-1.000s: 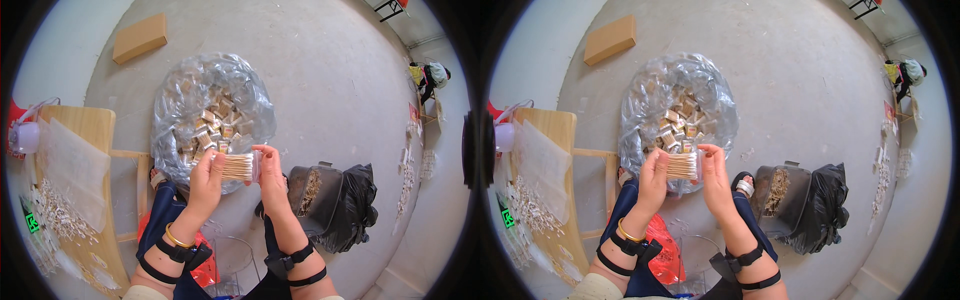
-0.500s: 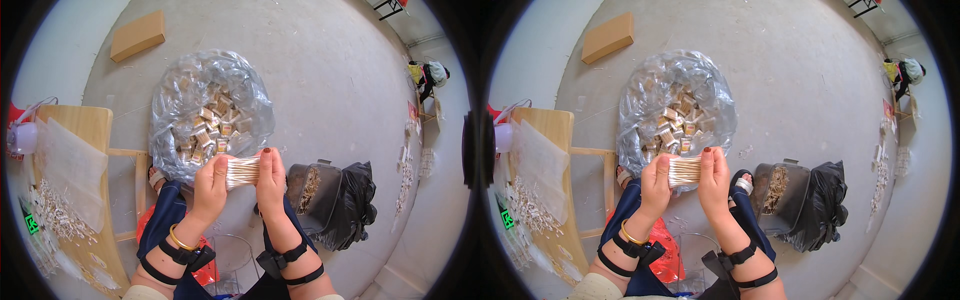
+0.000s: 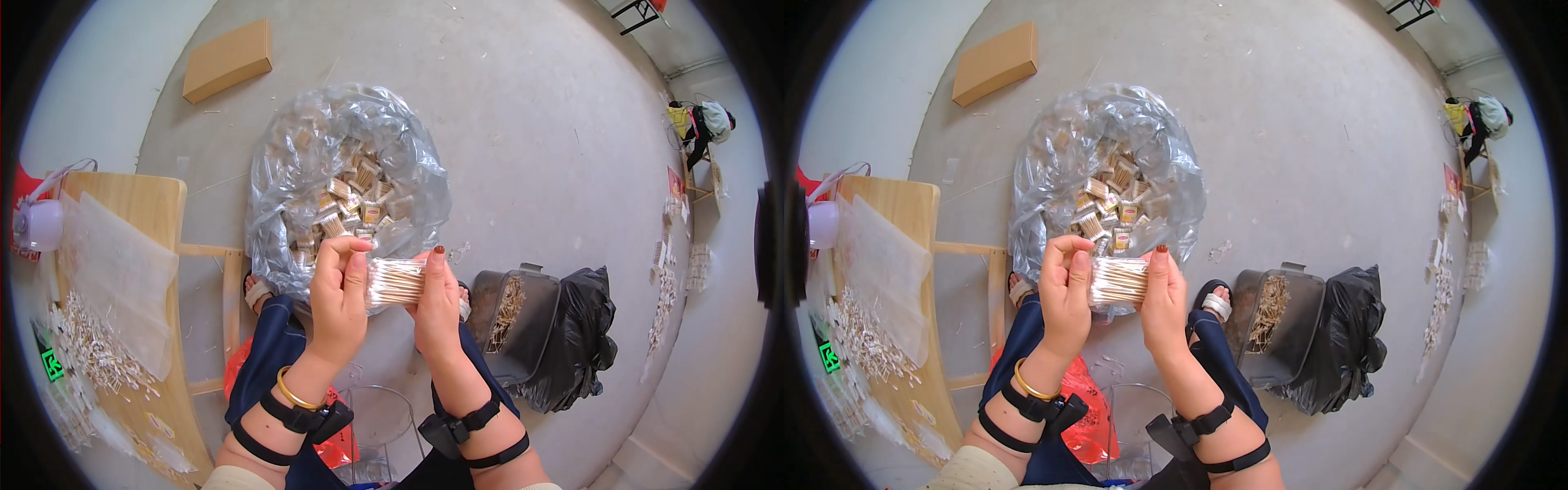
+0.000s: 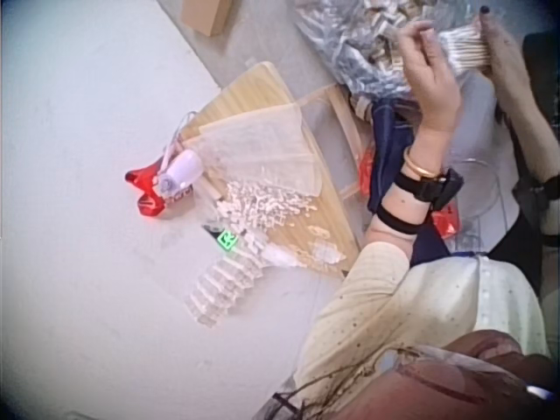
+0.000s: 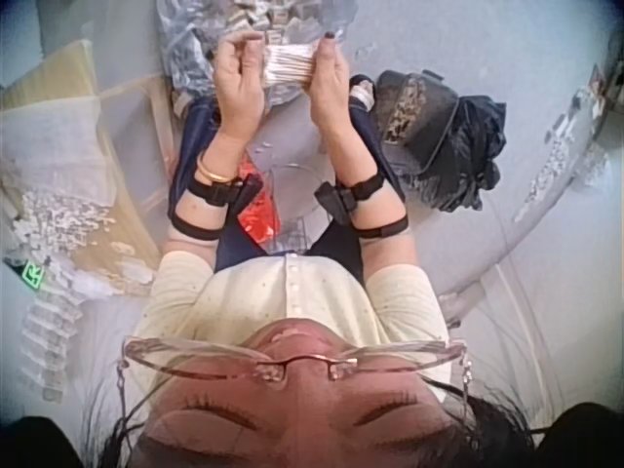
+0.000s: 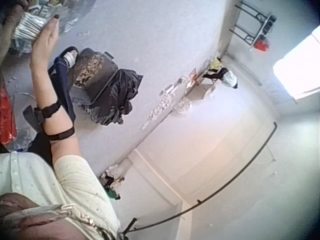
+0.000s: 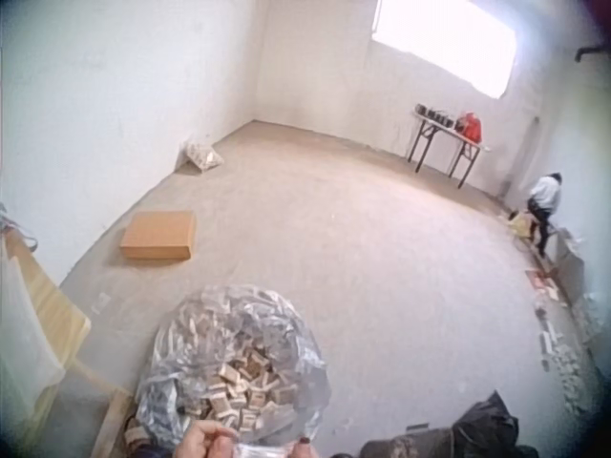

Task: The person sits on the floor and repeatedly picks up bundles of cotton swabs from a large plastic bag. They place the swabs into small clear plastic bags, seal them, and then place a yellow label on the package. The finished packages are set aside on a wooden table.

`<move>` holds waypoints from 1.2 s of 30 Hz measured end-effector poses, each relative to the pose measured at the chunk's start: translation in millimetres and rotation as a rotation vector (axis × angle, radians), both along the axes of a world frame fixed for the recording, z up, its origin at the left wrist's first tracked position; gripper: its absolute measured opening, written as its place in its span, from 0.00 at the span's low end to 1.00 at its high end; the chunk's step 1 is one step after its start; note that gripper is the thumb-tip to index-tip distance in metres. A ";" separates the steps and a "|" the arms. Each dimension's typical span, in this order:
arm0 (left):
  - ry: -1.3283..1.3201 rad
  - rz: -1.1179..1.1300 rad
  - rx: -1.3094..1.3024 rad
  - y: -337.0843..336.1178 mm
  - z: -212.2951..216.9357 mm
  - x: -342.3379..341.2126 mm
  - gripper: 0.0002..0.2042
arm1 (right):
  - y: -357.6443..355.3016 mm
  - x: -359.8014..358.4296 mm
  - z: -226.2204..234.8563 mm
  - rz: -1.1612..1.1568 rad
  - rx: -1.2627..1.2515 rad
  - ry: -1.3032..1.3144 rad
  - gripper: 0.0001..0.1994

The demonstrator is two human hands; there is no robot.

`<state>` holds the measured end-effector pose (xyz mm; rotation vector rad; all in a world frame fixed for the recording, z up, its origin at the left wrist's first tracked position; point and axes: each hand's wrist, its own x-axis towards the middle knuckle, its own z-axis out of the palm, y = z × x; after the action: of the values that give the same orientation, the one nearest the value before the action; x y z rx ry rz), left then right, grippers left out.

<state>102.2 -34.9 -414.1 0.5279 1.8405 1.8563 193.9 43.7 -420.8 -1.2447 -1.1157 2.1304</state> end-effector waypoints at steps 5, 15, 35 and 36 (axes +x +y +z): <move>-0.441 -0.067 0.128 -0.3 2.3 -3.4 0.10 | 2.8 -1.3 -0.1 -0.014 -0.025 0.012 0.21; 0.056 -0.057 -0.131 -8.2 -0.2 -0.6 0.21 | -6.6 -6.5 12.6 -0.014 0.190 -0.025 0.21; 0.171 -0.042 -0.155 -6.4 6.3 -4.7 0.14 | 4.3 -4.9 8.8 -0.002 0.187 -0.036 0.19; 0.189 -0.048 -0.189 -4.4 7.3 -5.2 0.13 | 3.6 -4.2 5.2 -0.014 0.219 -0.036 0.19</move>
<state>97.1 -39.3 -406.8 0.6926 2.0806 1.6276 189.7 47.2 -415.6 -1.1885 -1.3118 1.9228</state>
